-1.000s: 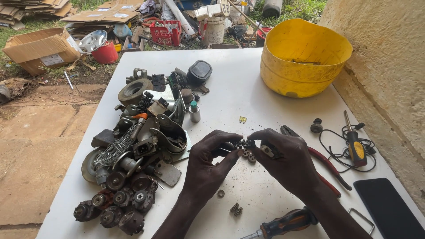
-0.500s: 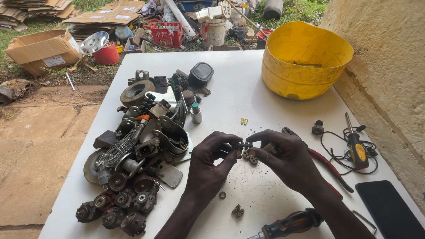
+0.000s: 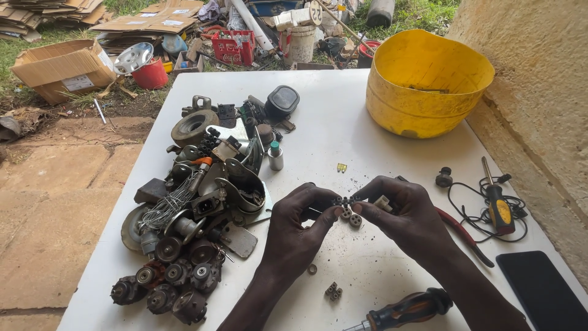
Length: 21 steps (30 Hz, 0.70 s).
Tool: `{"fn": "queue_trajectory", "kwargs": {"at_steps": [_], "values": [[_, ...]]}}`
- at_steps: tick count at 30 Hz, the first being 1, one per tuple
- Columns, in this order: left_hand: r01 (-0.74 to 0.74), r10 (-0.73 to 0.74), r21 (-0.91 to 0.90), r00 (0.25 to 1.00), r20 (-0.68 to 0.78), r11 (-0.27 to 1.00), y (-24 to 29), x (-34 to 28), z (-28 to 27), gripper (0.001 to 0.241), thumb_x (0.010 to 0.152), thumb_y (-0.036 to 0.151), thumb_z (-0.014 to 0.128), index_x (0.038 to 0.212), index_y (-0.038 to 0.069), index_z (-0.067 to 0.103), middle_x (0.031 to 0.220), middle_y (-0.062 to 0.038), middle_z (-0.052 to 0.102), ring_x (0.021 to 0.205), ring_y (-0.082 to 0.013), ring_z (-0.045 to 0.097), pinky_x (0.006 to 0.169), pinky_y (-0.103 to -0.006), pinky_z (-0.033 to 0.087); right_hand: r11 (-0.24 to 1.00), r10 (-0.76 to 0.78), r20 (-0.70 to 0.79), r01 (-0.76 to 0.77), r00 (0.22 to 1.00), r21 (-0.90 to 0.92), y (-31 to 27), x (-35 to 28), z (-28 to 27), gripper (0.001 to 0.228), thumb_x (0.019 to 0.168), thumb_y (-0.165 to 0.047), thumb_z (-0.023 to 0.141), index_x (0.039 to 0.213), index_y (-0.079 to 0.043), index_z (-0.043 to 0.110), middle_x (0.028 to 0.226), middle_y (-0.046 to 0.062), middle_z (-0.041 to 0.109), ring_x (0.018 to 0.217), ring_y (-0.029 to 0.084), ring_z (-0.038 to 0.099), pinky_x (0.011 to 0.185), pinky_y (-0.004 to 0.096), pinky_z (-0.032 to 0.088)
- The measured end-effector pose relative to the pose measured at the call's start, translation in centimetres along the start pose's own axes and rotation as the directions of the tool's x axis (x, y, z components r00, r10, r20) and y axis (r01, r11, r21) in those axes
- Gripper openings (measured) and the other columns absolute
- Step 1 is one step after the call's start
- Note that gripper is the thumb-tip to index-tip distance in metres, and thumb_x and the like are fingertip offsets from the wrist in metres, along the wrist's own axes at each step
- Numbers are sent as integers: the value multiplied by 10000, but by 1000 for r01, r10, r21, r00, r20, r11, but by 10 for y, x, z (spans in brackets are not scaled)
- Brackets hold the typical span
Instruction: Disassembling and inspecting small mechanical components, including gears and a small motor, using hand tools.
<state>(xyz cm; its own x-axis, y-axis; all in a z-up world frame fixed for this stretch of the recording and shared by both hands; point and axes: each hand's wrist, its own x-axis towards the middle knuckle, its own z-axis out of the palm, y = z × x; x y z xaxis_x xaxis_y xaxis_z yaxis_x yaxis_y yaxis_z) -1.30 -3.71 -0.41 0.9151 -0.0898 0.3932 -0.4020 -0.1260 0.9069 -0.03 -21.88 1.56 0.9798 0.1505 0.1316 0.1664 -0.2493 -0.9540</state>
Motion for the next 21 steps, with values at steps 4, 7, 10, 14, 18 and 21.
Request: {"fn": "queue_trajectory", "kwargs": {"at_steps": [4, 7, 10, 14, 18, 21], "values": [[0, 0, -1, 1000, 10, 1000, -3, 0, -2, 34, 851, 89, 715, 883, 99, 709, 823, -4, 671, 750, -106, 667, 641, -240, 584, 989, -86, 32, 89, 996, -116, 8, 3, 0, 74, 796, -142, 786, 789, -72, 764, 657, 33, 691, 600, 103, 541, 527, 263, 413], [-15, 15, -12, 1000, 6, 1000, -1, 0, -1, 50, 838, 51, 717, 870, 89, 710, 805, -9, 658, 761, -111, 674, 660, -242, 587, 991, -67, 22, 70, 997, -113, 6, 2, 1, 84, 795, -151, 784, 793, -69, 764, 665, 40, 717, 616, 105, 592, 544, 262, 446], [-17, 16, -18, 1000, -6, 1000, 0, -1, -1, 40, 843, 76, 721, 868, 107, 724, 813, -4, 682, 768, -104, 681, 650, -237, 587, 991, -69, 3, 69, 998, -116, 4, 0, 3, 90, 804, -166, 771, 810, -79, 747, 692, 40, 710, 649, 119, 613, 577, 276, 472], [-79, 80, 7, 995, -63, 997, -2, 1, 0, 99, 847, 70, 712, 944, 90, 724, 884, -28, 699, 792, -119, 704, 681, -225, 604, 934, 161, 42, -166, 986, 316, 4, 0, 2, 178, 854, -85, 721, 1024, -32, 722, 556, -3, 366, 467, 93, 275, 399, 244, 199], [-89, 90, 17, 990, -111, 996, -5, 0, 0, 162, 840, 75, 723, 1002, 84, 739, 950, -52, 754, 825, -125, 730, 695, -222, 616, 825, 264, 125, -291, 956, 484, 12, 3, -1, 205, 953, -194, 613, 827, -33, 592, 606, 52, 443, 431, 100, 324, 351, 211, 177], [-84, 84, 1, 990, -113, 996, -2, -1, 1, 139, 843, 77, 724, 981, 84, 744, 922, -49, 748, 806, -128, 719, 698, -227, 611, 820, 342, 139, -367, 930, 440, 7, 2, 5, 225, 963, -250, 593, 918, -29, 607, 646, 85, 512, 423, 123, 367, 351, 232, 186]]}}
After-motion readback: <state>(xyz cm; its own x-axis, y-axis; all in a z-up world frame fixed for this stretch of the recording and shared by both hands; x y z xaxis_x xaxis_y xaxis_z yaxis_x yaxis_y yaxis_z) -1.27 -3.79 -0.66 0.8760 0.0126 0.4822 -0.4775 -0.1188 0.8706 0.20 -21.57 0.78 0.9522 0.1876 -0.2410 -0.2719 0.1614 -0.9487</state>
